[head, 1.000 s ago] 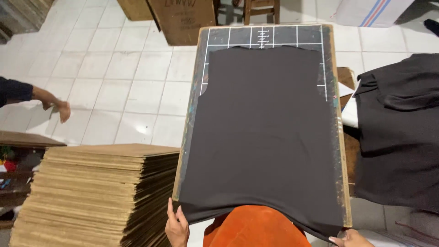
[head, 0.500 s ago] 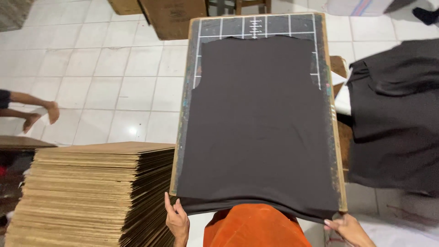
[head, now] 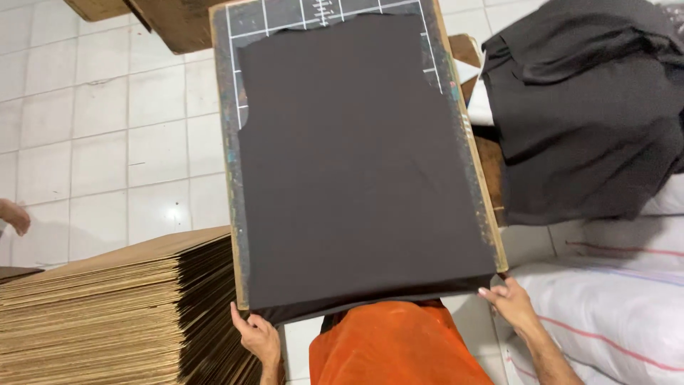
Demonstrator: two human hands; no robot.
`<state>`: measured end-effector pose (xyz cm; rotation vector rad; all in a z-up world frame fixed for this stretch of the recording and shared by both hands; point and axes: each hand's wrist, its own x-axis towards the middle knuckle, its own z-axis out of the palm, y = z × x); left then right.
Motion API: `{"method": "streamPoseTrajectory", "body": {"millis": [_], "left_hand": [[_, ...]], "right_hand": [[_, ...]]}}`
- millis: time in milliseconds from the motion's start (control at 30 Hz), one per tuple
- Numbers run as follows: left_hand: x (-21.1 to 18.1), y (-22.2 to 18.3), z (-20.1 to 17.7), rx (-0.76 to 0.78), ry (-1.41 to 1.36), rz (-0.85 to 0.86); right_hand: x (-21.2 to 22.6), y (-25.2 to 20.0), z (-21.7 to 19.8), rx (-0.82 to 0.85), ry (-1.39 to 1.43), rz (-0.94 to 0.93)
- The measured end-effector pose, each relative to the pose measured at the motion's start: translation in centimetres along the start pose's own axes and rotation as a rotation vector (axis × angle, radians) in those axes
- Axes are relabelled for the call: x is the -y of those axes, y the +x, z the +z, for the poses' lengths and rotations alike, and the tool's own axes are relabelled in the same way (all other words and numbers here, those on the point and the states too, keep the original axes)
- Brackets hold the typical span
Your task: Align and smooth black fabric panels onto grid template boards and stack them
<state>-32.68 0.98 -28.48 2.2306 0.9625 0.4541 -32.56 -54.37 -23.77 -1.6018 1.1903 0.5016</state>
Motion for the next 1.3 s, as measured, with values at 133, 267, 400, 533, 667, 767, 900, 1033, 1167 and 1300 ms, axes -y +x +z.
{"method": "streamPoseTrajectory", "body": {"millis": [133,267,400,533,667,767,900,1033,1167,1300], "left_hand": [[1.3,0.1,1.2,-0.042,-0.014,0.131],[1.1,0.5,1.1,-0.133,-0.017,-0.001],[-0.7,4.6,-0.8,-0.385,-0.049,-0.077],[-4.4,11.7,-1.5,-0.566,0.01,0.042],[-10.7,18.6,2.6,-0.387,-0.071,0.242],[-18.0,22.8,6.9,-0.244,-0.073,0.422],[-25.2,29.1,16.1,-0.083,-0.13,0.666],[-29.8,36.0,25.5,0.0,-0.035,0.668],[-35.4,41.0,30.3,0.05,0.094,0.582],[-36.4,45.4,34.5,0.157,0.299,0.36]], "right_hand": [[-2.6,3.3,0.2,-0.035,-0.031,-0.104],[-6.7,9.5,-2.3,-0.039,-0.132,-0.176],[-6.1,14.0,-6.4,-0.197,-0.092,-0.297],[4.6,11.3,-7.9,-0.287,-0.128,-0.28],[14.9,15.7,-8.9,-0.336,-0.271,-0.634],[26.2,15.2,-5.2,-0.401,-0.351,-0.84],[39.7,16.3,2.1,-0.367,-0.319,-1.066],[48.5,24.3,9.6,-0.431,-0.352,-1.22],[55.2,25.4,14.6,-0.522,-0.472,-1.257],[58.0,29.9,17.2,-0.503,-0.677,-1.097]]}}
